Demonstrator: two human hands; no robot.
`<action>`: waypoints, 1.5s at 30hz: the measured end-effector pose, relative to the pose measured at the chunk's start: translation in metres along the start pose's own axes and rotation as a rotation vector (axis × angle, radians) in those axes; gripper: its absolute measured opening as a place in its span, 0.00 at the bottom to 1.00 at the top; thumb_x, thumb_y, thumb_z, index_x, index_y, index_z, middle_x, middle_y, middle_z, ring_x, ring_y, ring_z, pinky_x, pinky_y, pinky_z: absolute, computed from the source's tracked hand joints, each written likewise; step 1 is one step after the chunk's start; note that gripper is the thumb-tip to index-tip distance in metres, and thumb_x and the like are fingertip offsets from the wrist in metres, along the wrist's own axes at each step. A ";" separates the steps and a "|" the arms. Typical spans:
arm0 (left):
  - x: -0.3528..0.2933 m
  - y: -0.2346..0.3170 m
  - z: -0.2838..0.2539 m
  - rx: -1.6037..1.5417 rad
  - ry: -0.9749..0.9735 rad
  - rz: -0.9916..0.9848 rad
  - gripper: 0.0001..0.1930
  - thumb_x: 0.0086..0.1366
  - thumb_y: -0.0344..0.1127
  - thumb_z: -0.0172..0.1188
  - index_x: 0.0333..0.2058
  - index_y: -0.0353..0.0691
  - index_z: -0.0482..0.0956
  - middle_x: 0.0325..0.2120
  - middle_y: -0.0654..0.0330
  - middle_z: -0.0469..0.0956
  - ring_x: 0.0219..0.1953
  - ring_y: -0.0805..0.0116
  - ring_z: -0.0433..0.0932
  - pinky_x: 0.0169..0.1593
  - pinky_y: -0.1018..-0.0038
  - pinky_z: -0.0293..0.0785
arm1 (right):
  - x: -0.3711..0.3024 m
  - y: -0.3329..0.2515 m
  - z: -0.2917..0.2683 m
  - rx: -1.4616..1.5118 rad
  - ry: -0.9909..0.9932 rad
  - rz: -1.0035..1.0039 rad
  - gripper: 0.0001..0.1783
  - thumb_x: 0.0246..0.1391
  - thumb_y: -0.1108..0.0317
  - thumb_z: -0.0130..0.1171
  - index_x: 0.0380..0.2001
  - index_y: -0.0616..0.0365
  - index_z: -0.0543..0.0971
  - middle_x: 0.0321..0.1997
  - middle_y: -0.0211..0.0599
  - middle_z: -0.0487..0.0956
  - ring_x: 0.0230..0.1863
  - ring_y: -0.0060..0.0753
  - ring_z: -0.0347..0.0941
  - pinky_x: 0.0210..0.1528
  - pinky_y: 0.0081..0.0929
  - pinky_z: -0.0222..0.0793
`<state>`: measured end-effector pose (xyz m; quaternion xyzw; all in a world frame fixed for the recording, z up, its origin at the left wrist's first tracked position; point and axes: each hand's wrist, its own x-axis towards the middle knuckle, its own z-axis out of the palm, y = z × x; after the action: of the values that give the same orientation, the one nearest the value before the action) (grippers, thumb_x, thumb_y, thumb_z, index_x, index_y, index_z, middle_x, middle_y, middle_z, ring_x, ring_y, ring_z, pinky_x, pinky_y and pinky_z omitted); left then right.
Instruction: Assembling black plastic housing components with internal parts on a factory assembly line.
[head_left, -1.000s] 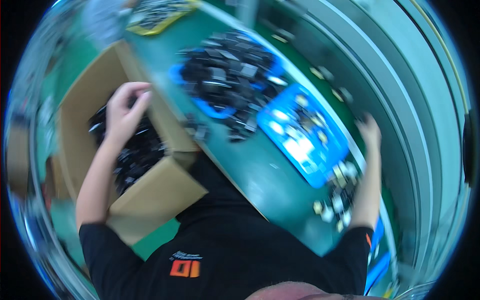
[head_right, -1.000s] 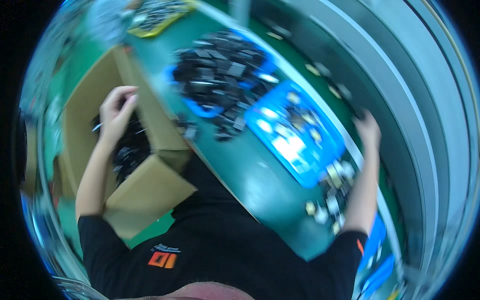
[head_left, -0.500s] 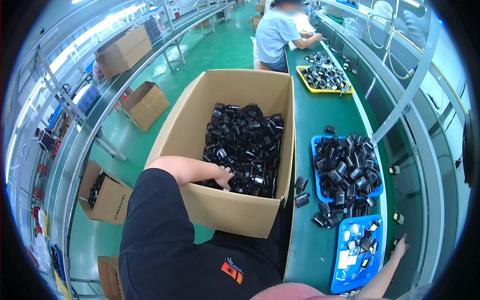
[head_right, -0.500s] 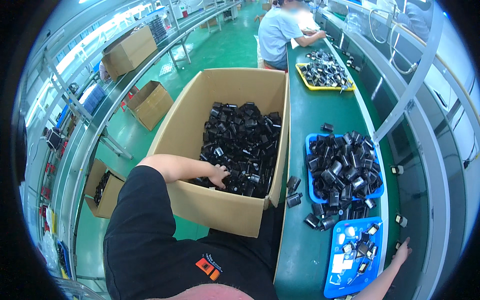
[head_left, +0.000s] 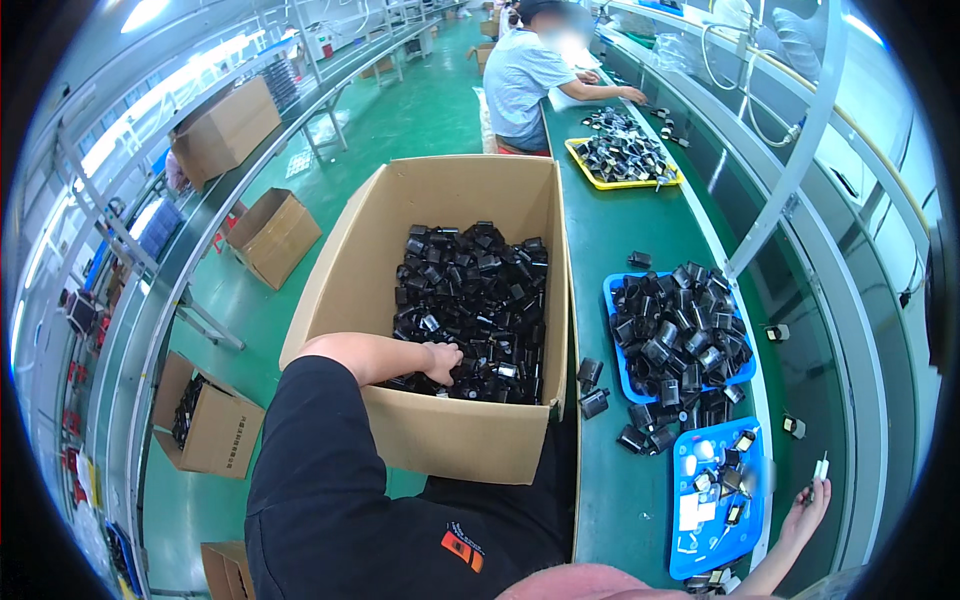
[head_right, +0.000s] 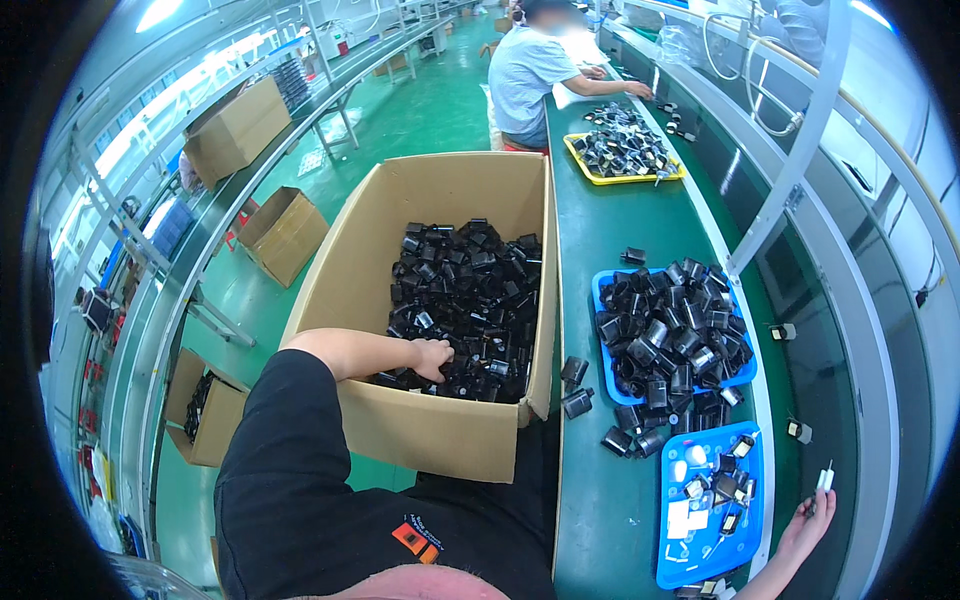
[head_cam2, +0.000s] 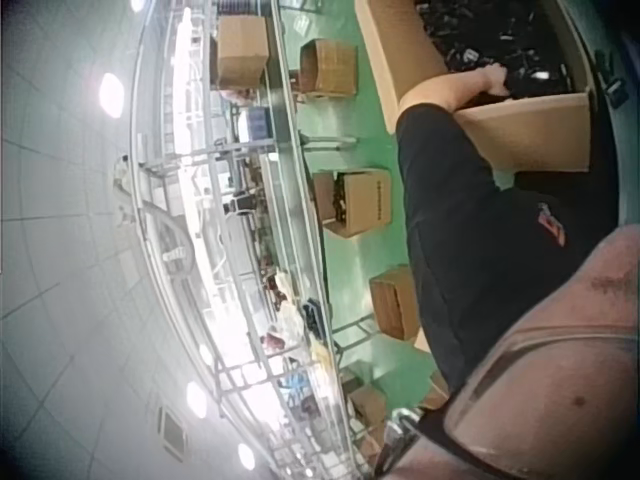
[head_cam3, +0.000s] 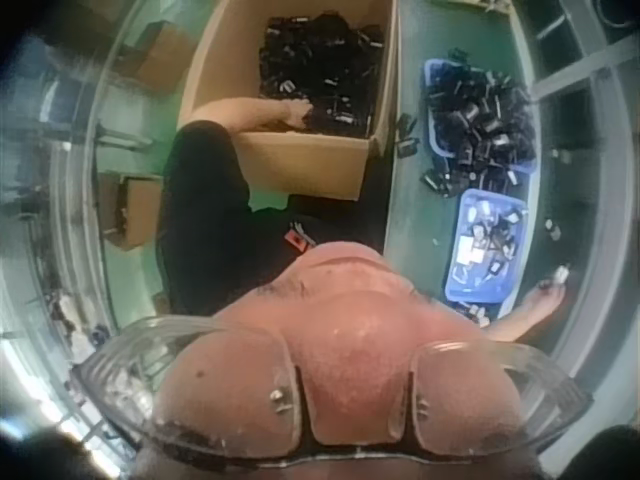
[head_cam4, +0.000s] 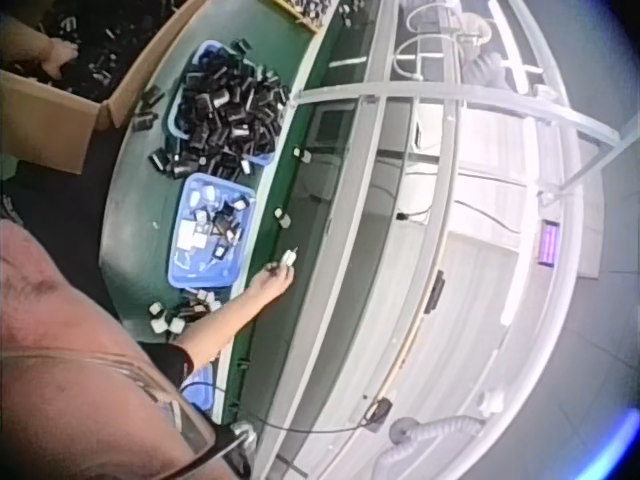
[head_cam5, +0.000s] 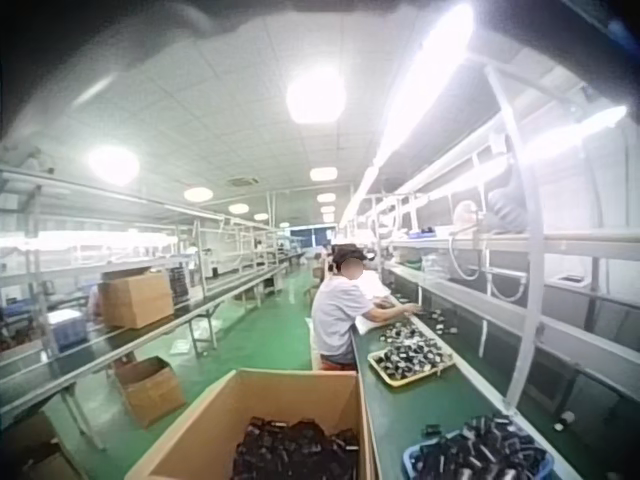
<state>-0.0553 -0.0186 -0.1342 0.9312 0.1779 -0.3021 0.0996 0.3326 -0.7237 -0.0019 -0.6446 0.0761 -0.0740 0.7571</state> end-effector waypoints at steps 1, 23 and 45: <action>0.002 -0.002 -0.005 0.008 -0.001 0.010 0.30 0.48 0.51 0.68 0.46 0.39 0.75 0.48 0.50 0.73 0.52 0.52 0.73 0.52 0.59 0.72 | -0.019 -0.006 -0.007 0.276 -0.090 0.015 0.26 0.57 0.71 0.59 0.58 0.59 0.66 0.40 0.34 0.73 0.30 0.21 0.67 0.32 0.17 0.66; -0.075 0.081 -0.216 -1.482 0.696 0.379 0.15 0.71 0.47 0.48 0.37 0.41 0.72 0.25 0.65 0.71 0.24 0.77 0.67 0.28 0.81 0.64 | -0.247 -0.071 0.185 0.380 -0.337 -0.419 0.18 0.59 0.78 0.54 0.53 0.62 0.68 0.53 0.45 0.72 0.48 0.32 0.74 0.47 0.25 0.74; -0.110 0.321 -0.192 -1.836 0.020 1.122 0.35 0.64 0.28 0.48 0.68 0.40 0.46 0.67 0.46 0.51 0.66 0.53 0.59 0.66 0.60 0.57 | -0.274 -0.051 0.230 0.346 -0.567 -0.066 0.16 0.49 0.78 0.66 0.42 0.61 0.74 0.36 0.30 0.77 0.35 0.16 0.75 0.36 0.14 0.71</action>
<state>0.0881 -0.2862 0.1099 0.4516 -0.1150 0.0433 0.8837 0.1125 -0.4526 0.0896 -0.5037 -0.1720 0.0719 0.8435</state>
